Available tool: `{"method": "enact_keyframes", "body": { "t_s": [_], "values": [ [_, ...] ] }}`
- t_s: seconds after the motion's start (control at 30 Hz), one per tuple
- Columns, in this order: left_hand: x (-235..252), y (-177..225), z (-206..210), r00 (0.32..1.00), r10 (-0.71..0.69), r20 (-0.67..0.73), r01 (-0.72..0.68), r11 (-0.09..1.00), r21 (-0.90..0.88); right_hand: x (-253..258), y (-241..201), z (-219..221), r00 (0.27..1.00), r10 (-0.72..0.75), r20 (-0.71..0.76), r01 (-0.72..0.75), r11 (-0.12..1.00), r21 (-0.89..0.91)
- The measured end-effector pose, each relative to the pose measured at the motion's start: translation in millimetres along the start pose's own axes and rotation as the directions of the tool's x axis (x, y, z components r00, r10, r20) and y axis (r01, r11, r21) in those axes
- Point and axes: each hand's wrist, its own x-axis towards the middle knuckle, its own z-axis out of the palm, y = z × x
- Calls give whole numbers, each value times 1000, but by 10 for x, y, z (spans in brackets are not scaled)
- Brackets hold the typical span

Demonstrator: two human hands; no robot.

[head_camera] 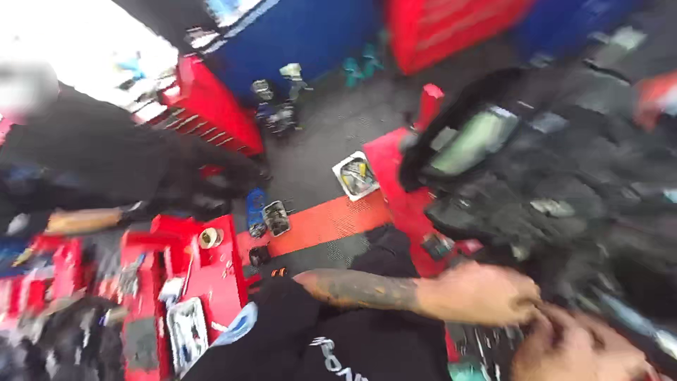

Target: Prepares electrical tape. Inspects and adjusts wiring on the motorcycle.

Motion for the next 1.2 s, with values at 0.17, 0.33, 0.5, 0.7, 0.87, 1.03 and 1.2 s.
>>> {"method": "enact_keyframes", "body": {
  "t_s": [0.17,0.33,0.5,0.7,0.87,1.03,1.2],
  "values": [
    [-5,-158,124,971,219,-93,-217,976,31,-53,7,94,981,177,-83,-171,982,78],
    [42,-210,44,970,244,-16,-242,968,67,-28,49,147,982,126,-141,-117,990,77],
    [130,-175,-8,981,168,102,-172,985,32,-92,84,199,970,132,-202,-111,987,113],
    [145,-199,9,981,163,102,-167,985,32,-155,99,208,943,185,-275,-140,975,173],
    [96,-267,100,972,232,31,-233,972,32,-143,54,233,926,256,-276,-215,961,172],
    [18,-351,201,926,377,-25,-368,916,163,-68,10,151,941,295,-164,-269,949,164],
    [-52,-356,266,931,360,-52,-344,918,197,-11,3,108,939,317,-133,-301,945,125]
  ]
}}
